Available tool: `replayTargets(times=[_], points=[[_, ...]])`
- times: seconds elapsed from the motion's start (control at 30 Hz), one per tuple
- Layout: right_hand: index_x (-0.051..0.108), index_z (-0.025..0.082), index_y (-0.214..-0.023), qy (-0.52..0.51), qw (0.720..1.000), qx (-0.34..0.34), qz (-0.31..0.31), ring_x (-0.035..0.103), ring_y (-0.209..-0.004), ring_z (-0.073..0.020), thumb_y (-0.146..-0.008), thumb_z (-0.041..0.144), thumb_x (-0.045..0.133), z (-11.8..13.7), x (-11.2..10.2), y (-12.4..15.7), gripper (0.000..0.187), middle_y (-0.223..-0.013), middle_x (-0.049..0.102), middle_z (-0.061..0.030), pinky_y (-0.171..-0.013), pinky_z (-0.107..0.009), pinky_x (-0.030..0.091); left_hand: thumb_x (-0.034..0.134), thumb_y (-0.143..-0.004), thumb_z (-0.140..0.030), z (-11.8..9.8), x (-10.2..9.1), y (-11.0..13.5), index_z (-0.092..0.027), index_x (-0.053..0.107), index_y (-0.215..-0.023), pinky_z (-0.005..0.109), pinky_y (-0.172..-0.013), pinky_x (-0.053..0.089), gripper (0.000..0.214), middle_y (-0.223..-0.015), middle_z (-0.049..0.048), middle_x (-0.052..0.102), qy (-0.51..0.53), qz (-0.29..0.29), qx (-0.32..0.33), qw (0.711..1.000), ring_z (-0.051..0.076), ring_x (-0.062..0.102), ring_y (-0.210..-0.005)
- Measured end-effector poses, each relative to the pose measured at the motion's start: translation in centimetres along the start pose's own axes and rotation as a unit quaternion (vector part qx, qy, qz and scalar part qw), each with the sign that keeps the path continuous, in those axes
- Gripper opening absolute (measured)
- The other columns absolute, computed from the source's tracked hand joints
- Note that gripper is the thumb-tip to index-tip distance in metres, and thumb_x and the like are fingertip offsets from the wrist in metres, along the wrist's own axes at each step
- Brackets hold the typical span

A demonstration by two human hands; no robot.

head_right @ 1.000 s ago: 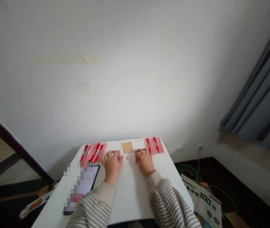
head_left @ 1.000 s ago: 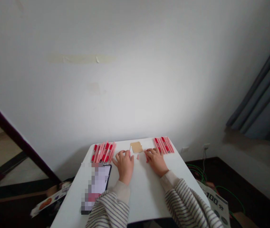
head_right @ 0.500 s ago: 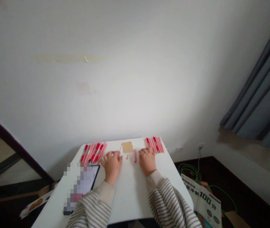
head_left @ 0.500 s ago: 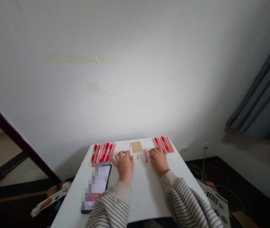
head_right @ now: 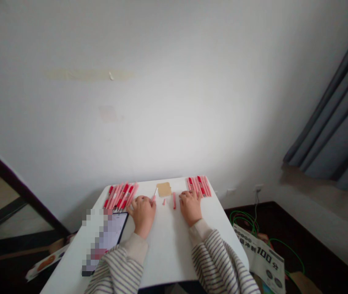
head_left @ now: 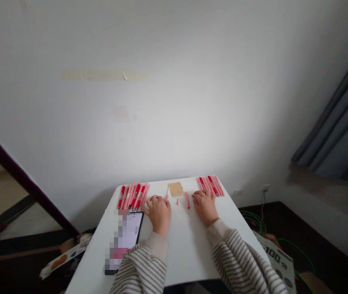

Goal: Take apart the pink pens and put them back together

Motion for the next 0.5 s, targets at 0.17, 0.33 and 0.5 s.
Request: replayTargets(times=[0.17, 0.33, 0.5], points=[[0.070, 0.028, -0.100, 0.006, 1.000, 0.001, 0.005, 0.044, -0.109, -0.0244, -0.087, 0.021, 0.053, 0.09, -0.07, -0.01, 0.023, -0.110, 0.067, -0.0034, -0.102, -0.049, 0.019, 0.044, -0.084, -0.031, 0.08, 0.08, -0.07, -0.015, 0.068, -0.088, 0.051, -0.090, 0.028, 0.028, -0.101, 0.0108, 0.059, -0.007, -0.005, -0.001, 1.000, 0.029, 0.043, -0.104], [0.069, 0.029, -0.102, 0.014, 1.000, 0.001, 0.005, 0.044, -0.109, -0.0234, -0.087, 0.022, 0.054, 0.02, -0.06, 0.03, 0.023, -0.111, 0.066, -0.0023, -0.103, -0.048, 0.018, 0.043, -0.085, -0.031, 0.02, -0.07, -0.19, -0.015, 0.067, -0.089, 0.051, -0.090, 0.029, 0.030, -0.104, 0.0119, 0.059, -0.006, -0.005, -0.009, 1.000, 0.030, 0.043, -0.105], [0.069, 0.028, -0.102, 0.006, 1.000, 0.004, -0.002, 0.044, -0.109, -0.0233, -0.087, 0.022, 0.054, -0.20, 0.17, -0.02, 0.023, -0.110, 0.066, -0.0027, -0.103, -0.046, 0.019, 0.045, -0.084, -0.031, -0.16, -0.35, -0.37, -0.018, 0.067, -0.088, 0.049, -0.091, 0.029, 0.026, -0.107, 0.0101, 0.059, 0.033, -0.001, -0.016, 0.999, 0.030, 0.042, -0.107]])
Point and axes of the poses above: each hand's wrist, its own y-axis away from the middle knuckle, its own x-axis out of the palm, z = x × y, the point moved 1 cm from there along -y, towards the middle knuckle
